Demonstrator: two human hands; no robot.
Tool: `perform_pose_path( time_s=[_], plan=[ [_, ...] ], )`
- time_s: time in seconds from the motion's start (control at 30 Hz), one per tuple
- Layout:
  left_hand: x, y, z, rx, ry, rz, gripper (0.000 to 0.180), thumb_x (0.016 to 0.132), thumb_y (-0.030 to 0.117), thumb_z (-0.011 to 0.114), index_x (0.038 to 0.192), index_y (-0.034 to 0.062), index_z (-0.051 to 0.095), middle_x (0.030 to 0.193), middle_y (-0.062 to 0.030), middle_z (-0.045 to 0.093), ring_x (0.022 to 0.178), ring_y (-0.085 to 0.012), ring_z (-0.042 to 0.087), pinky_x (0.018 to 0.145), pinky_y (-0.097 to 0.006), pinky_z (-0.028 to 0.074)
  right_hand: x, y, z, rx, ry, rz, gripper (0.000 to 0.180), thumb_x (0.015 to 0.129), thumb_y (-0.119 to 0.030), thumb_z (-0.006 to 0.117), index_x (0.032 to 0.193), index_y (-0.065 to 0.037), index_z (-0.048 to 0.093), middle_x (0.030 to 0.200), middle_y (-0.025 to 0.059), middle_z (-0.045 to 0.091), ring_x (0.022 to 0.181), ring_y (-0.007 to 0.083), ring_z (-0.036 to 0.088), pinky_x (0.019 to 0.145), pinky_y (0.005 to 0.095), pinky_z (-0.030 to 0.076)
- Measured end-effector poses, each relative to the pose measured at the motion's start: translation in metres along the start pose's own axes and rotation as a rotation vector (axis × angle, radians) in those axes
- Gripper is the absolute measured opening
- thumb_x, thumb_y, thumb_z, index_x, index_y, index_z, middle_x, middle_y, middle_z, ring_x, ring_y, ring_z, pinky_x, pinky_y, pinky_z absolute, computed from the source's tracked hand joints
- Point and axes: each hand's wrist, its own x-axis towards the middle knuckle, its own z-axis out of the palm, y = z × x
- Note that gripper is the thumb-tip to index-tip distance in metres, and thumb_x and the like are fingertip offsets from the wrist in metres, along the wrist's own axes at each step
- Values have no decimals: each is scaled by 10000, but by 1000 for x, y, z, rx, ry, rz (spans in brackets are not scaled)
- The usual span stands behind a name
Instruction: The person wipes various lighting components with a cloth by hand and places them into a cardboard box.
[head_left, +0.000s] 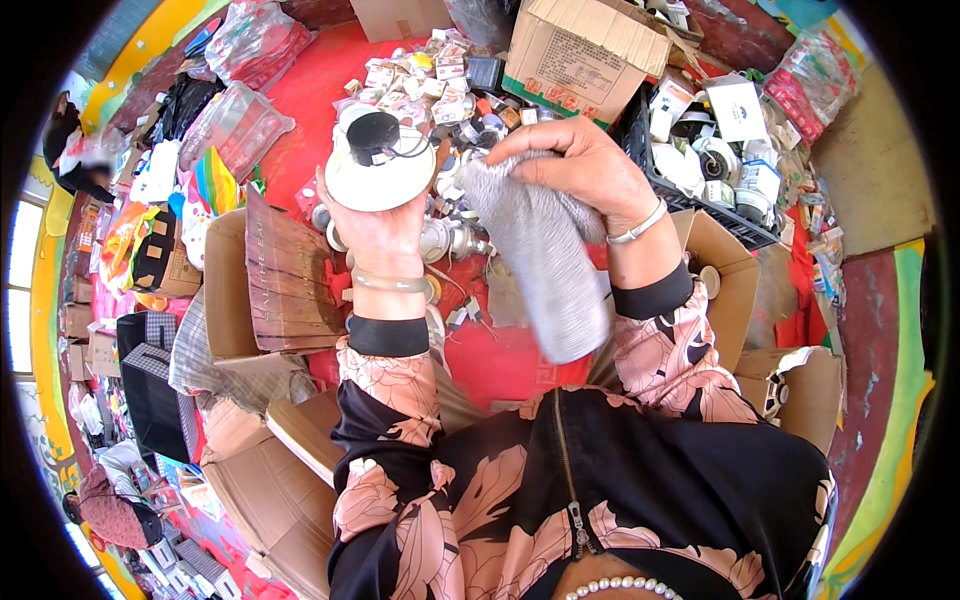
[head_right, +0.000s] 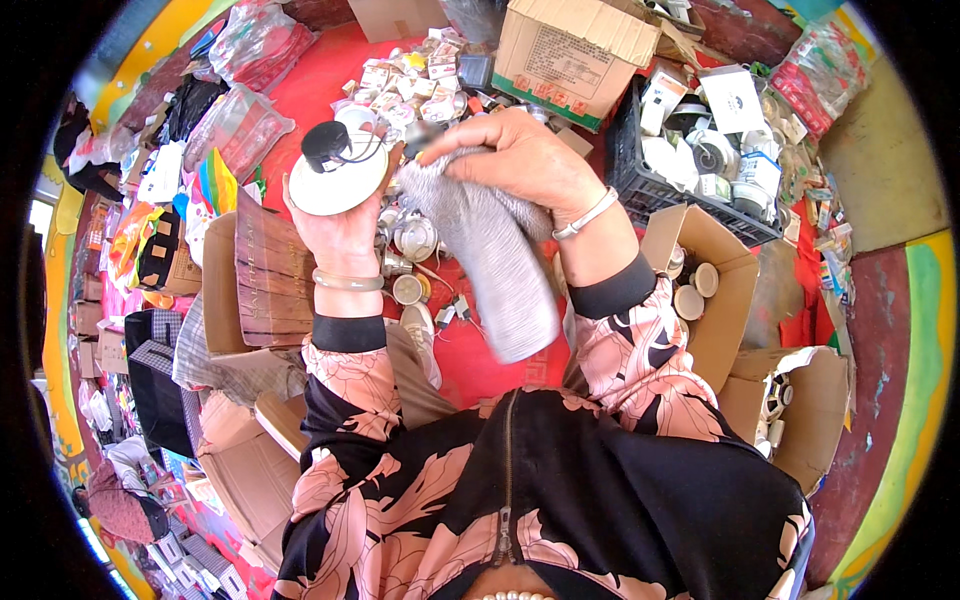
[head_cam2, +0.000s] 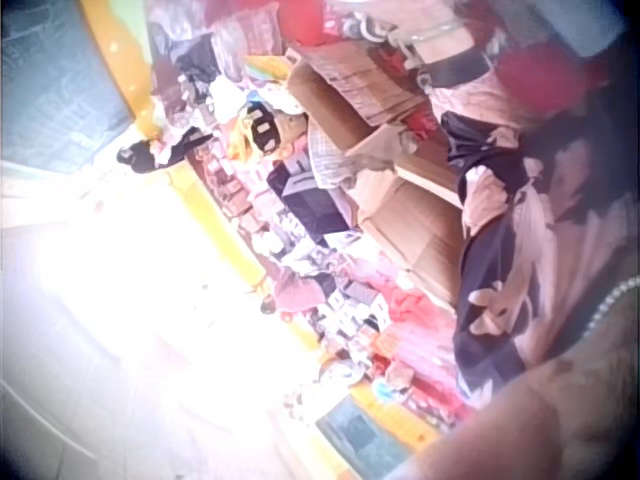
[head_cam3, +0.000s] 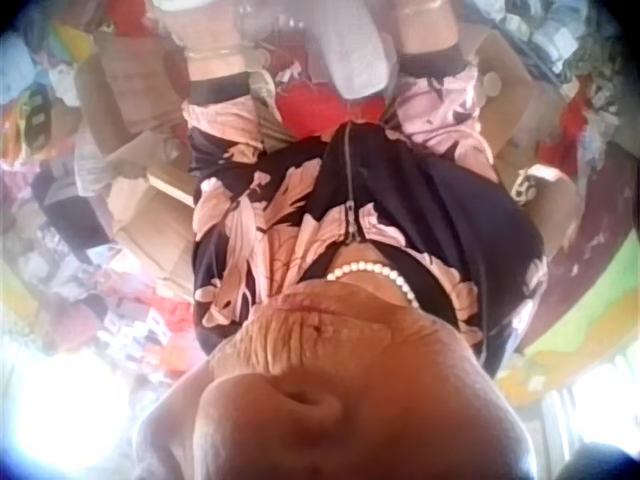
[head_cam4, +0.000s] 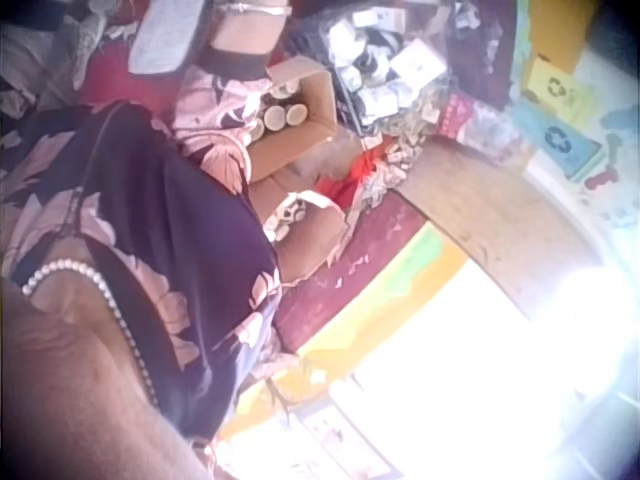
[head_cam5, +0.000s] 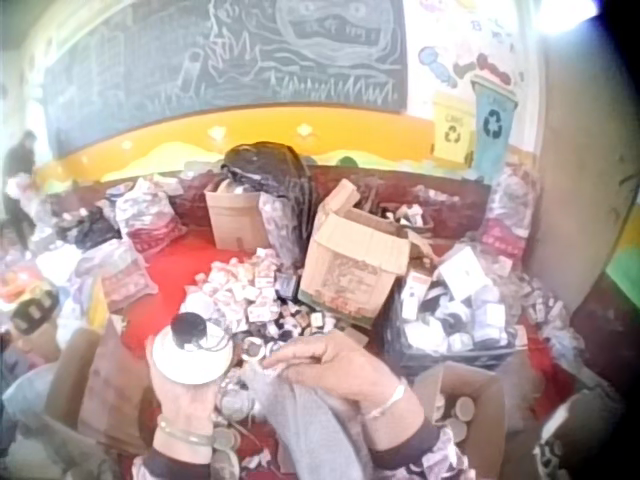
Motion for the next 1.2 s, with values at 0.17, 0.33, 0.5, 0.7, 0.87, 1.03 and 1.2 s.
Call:
perform_pose_path(
  time_s=[0.17,0.33,0.5,0.7,0.87,1.03,1.2],
  plan=[
    [-6,-3,7,-94,-76,-30,674,835,531,393,1275,21,413,1347,-170,385,1253,-373,336,1001,-656,200,6,13,8,-42,427,-10,202,744,-68,614,933,-23,669,787,23,637,758,72,550,702,225,443],
    [-8,-5,5,-32,-211,28,550,805,293,587,1239,-8,433,1348,-211,365,1262,-419,304,1001,-679,177,7,23,-3,148,671,41,202,757,-82,614,931,16,644,766,19,622,704,65,531,653,218,439],
    [-4,-5,1,-63,-138,-8,449,866,264,509,1222,-4,454,1300,-201,430,1212,-387,393,1002,-628,258,1,7,2,-169,370,-18,189,735,-90,641,905,-9,646,792,57,631,729,104,556,699,247,454],
    [-4,-18,8,61,26,63,407,915,285,425,1207,4,468,1214,-150,524,1123,-291,500,967,-453,387,5,7,48,-242,296,-181,188,681,-108,640,847,-23,615,786,132,593,733,259,580,685,316,459],
    [-8,-26,5,133,7,52,391,917,252,416,1198,-15,466,1192,-136,536,1091,-281,514,956,-422,399,5,12,58,-363,478,-100,186,665,-110,635,815,-14,580,791,171,580,743,325,567,682,364,458],
    [-16,-25,8,34,-143,31,414,887,228,461,1209,-31,455,1212,-154,523,1111,-294,506,975,-436,383,6,5,60,-431,656,-101,197,647,-119,637,797,-12,570,803,179,584,767,347,571,670,389,459],
    [-18,-16,1,-13,-233,-37,486,846,248,521,1231,-36,437,1241,-173,500,1147,-313,483,993,-480,364,3,-5,41,-330,501,-70,192,668,-144,623,794,-4,590,790,177,602,745,332,583,659,353,459]
  ],
)
